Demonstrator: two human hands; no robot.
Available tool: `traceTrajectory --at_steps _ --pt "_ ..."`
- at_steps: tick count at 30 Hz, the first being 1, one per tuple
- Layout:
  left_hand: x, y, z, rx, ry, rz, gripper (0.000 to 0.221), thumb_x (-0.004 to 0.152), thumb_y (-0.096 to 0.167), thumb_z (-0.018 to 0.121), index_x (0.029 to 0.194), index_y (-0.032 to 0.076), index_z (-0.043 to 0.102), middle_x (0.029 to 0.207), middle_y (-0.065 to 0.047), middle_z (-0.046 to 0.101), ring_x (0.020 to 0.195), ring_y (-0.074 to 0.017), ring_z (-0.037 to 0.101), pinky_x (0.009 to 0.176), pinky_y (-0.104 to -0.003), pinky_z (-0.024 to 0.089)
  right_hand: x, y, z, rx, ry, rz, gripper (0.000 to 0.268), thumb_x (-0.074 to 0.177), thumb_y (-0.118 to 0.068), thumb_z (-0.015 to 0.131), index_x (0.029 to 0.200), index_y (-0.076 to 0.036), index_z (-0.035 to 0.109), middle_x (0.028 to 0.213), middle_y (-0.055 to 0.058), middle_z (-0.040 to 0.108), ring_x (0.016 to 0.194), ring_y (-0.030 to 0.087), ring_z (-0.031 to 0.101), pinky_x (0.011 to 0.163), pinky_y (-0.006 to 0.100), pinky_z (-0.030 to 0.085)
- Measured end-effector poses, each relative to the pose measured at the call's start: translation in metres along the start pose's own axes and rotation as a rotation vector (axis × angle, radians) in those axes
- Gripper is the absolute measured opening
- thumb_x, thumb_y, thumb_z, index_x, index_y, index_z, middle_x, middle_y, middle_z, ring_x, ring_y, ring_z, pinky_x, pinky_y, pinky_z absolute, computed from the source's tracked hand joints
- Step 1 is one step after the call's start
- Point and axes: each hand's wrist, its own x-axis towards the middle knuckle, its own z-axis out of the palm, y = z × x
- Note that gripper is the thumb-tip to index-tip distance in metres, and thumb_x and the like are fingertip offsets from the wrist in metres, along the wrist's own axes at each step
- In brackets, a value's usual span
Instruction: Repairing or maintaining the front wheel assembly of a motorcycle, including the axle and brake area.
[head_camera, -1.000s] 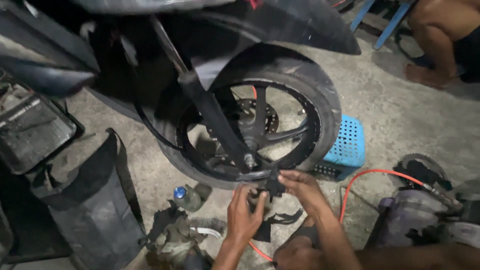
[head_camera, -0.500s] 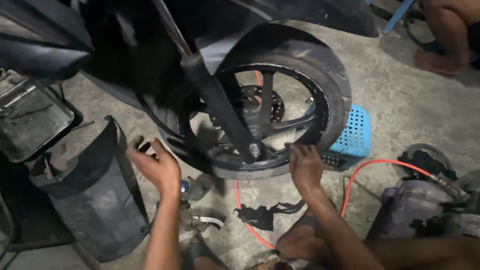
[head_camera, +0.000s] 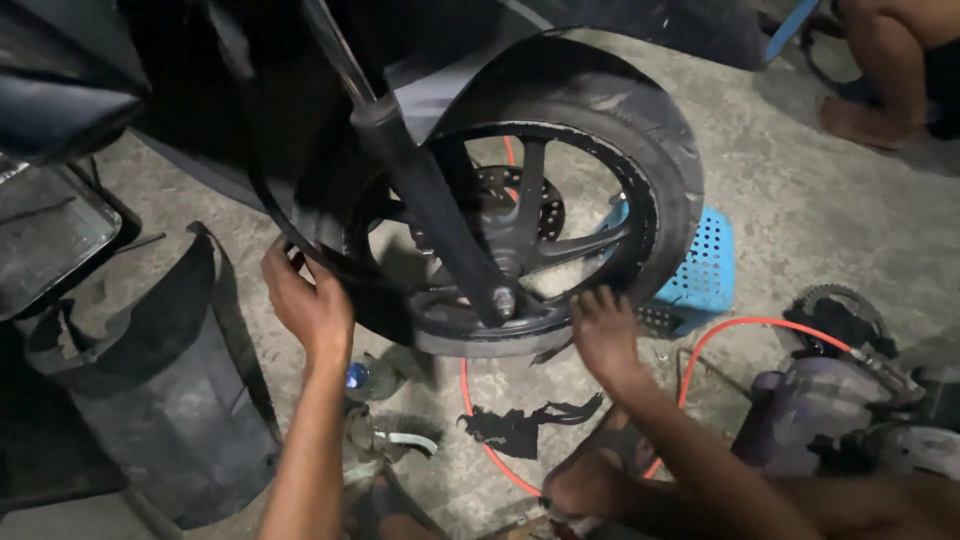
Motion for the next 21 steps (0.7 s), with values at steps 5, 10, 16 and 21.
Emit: traceTrajectory --at_steps 5,10,16,21 --pt "0.0 -0.005 -0.002 0.049 0.024 0.056 0.022 0.105 0.008 0.059 0.126 0.001 0.06 0.115 -0.023 0.059 0.101 -0.0525 0.066 0.083 -0.062 0.056 -0.006 -0.039 -0.006 0.067 -0.008 -0.173 0.01 0.083 -0.012 0.064 0.084 -0.01 0.074 0.093 0.01 0.067 0.096 0.032 0.056 0.077 0.045 0.043" --pt "0.003 0.003 -0.011 -0.015 -0.047 -0.034 0.02 0.108 0.007 0.051 0.123 0.001 0.061 0.113 -0.023 0.058 0.105 -0.0532 0.065 0.086 -0.058 0.055 0.019 -0.006 -0.047 -0.042 -0.108 -0.26 0.012 0.083 -0.017 0.066 0.082 -0.011 0.077 0.101 0.015 0.067 0.102 0.034 0.054 0.082 0.049 0.042" --pt "0.0 -0.016 -0.003 0.086 -0.055 0.012 0.014 0.109 0.008 0.058 0.118 -0.002 0.06 0.105 -0.025 0.057 0.1 -0.0529 0.065 0.082 -0.055 0.057 0.011 -0.024 -0.018 -0.147 -0.17 -0.333 0.018 0.082 -0.023 0.066 0.079 -0.01 0.077 0.091 0.017 0.068 0.097 0.036 0.054 0.079 0.049 0.043" --pt "0.002 -0.019 -0.001 0.223 0.023 0.102 0.018 0.1 0.004 0.061 0.116 -0.003 0.059 0.101 -0.024 0.054 0.094 -0.0522 0.064 0.079 -0.056 0.057 0.009 -0.05 0.011 -0.052 -0.078 -0.409 0.017 0.082 -0.01 0.061 0.081 0.0 0.074 0.096 0.025 0.068 0.097 0.042 0.054 0.079 0.049 0.044"
